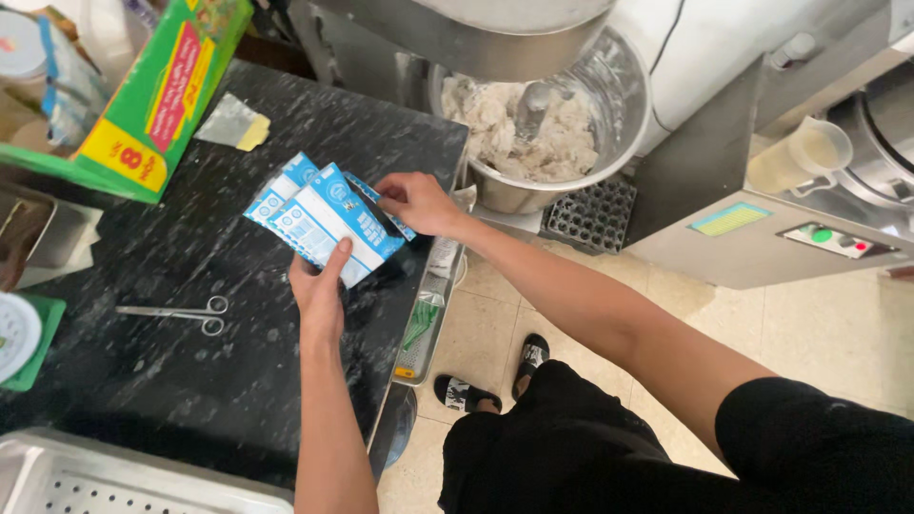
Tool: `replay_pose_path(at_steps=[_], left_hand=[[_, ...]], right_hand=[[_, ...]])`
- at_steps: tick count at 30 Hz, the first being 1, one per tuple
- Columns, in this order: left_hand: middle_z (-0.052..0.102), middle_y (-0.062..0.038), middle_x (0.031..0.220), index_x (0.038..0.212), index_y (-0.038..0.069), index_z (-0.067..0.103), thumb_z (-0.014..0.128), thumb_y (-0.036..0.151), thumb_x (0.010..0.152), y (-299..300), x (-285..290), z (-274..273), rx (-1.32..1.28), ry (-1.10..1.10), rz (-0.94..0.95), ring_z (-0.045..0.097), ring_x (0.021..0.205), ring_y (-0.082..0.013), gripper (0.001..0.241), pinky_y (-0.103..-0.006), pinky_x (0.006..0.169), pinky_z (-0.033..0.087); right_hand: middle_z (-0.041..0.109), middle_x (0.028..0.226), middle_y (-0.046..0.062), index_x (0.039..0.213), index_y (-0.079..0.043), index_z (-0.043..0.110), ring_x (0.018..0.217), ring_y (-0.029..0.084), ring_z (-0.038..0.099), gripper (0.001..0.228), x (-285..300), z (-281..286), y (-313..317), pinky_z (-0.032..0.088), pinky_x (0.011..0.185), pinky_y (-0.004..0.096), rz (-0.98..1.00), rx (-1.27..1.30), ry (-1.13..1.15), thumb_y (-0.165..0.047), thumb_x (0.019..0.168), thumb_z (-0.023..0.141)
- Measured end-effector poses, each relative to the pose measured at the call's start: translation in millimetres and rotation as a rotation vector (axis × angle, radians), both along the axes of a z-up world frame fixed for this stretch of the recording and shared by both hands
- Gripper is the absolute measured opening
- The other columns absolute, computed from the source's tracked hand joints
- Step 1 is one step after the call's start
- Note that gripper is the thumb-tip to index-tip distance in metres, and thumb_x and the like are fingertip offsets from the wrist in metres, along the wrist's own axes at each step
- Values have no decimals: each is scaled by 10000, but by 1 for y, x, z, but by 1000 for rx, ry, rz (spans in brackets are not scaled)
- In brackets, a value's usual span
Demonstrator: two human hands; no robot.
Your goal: The person fills a measuring cup with water at a sink, then walks to a kitchen area and pours the water into a large dough mixer. They handle two small blue packets, placing them into a container. The person then wipes two perforated metal trays with a cloth and washes a steel wool scrubber under running water.
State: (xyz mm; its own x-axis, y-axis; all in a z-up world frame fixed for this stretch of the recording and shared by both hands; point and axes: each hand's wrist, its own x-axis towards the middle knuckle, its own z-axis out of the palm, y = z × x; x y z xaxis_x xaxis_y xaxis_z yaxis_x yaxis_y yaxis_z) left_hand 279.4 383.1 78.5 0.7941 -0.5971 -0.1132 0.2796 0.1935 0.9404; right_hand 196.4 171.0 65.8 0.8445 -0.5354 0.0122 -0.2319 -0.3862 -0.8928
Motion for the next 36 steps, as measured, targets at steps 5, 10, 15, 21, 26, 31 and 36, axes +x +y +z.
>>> replay_pose_path(at_steps=[5, 10, 15, 21, 26, 31, 36], left_hand=[[716, -115, 1207, 1289, -45, 616, 817, 99, 824, -47, -40, -9, 21, 68, -363, 685, 1093, -197, 526, -351, 972, 534], [716, -109, 1215, 1288, -24, 612, 811, 85, 812, -123, -110, -11, 19, 127, -565, 688, 1101, -200, 527, -372, 991, 536], [708, -97, 1233, 1303, -11, 609, 829, 128, 808, -203, -197, 1, 16, 63, -719, 667, 1123, -178, 559, -354, 999, 526], [710, -62, 1220, 1311, 26, 607, 883, 193, 746, -309, -310, 12, 55, -55, -940, 664, 1109, -163, 650, -332, 988, 517], [728, -81, 1211, 1307, 13, 630, 904, 214, 738, -386, -393, 17, 27, -97, -1199, 681, 1105, -176, 662, -346, 992, 531], [729, -105, 1213, 1311, -6, 632, 908, 208, 741, -432, -445, 30, -69, -35, -1368, 685, 1102, -185, 669, -358, 996, 539], [718, -79, 1187, 1303, 42, 605, 911, 207, 720, -437, -431, 37, -95, 14, -1260, 677, 1075, -157, 679, -342, 969, 543]], right_hand=[[758, 991, 59, 1166, -3, 720, 875, 108, 684, 237, -83, -14, -42, 560, 789, 281, 64, 403, -185, -82, 944, 702], [759, 1046, 16, 1136, -9, 734, 930, 65, 661, 199, -175, -29, -92, 551, 843, 254, -45, 437, -208, -98, 967, 681], [744, 1024, 1, 1147, -20, 734, 898, 57, 640, 204, -289, -19, -150, 548, 814, 257, -179, 425, -193, -146, 1006, 655], [740, 984, -9, 1106, -27, 734, 856, 59, 644, 174, -436, -15, -220, 545, 771, 256, -396, 426, -295, -99, 962, 667], [748, 1034, 65, 1083, 20, 739, 887, 101, 668, 169, -550, -14, -251, 554, 799, 270, -656, 355, -358, 5, 917, 708], [761, 1101, 126, 1110, 6, 720, 976, 221, 739, 226, -602, 3, -259, 601, 908, 390, -775, 621, -592, 51, 896, 660], [727, 1220, 126, 1249, -15, 648, 1085, 258, 715, 316, -573, 11, -270, 579, 970, 436, -634, 827, -669, -4, 935, 615]])
